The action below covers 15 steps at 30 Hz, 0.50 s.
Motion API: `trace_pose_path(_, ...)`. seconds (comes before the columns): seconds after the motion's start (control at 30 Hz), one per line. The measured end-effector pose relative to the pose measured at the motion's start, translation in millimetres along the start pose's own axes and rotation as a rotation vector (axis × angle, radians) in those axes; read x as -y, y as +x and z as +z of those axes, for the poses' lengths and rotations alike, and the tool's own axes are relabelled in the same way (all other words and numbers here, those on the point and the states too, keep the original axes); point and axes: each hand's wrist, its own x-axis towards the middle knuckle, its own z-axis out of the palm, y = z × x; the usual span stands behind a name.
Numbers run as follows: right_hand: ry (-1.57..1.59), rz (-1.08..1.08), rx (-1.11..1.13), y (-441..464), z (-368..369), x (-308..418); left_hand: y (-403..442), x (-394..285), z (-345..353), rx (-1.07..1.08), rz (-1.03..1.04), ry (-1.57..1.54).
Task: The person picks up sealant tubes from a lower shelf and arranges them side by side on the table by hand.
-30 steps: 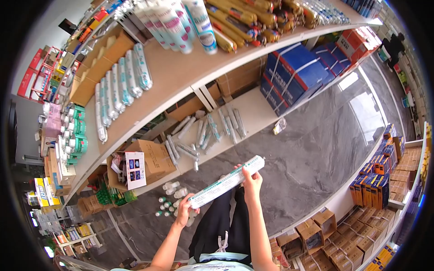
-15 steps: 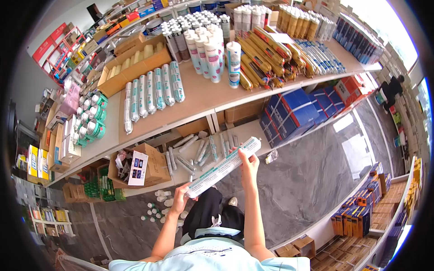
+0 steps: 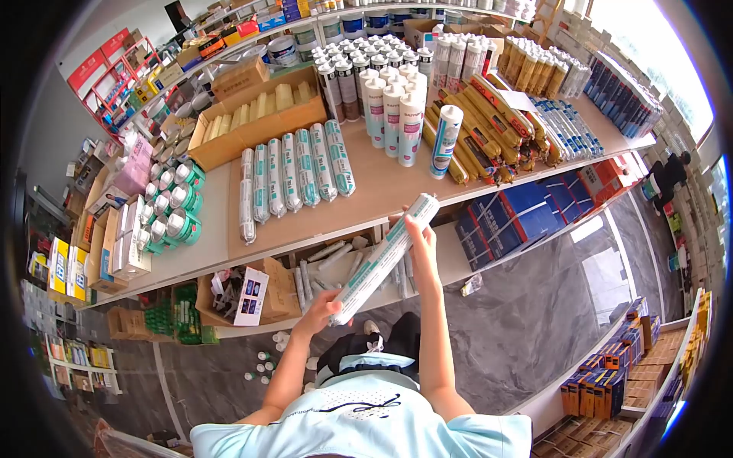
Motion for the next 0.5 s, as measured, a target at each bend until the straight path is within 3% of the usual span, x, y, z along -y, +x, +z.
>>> trace_pose_path(0.1, -0.015, 0.010, 0.017, 17.0, 10.1, -5.6, 0.8, -11.8, -0.5, -0.112, 0.060, 0.164)
trace_pose_path(0.4, -0.162, 0.161, 0.128, 79.7, 19.5, -27.0, 23.1, -23.2, 17.5, -0.215, 0.116, 0.198)
trace_pose_path(0.5, -0.577, -0.069, 0.008, 102.6, 15.4, -51.2, 46.9, -7.7, 14.8, -0.330, 0.146, 0.291)
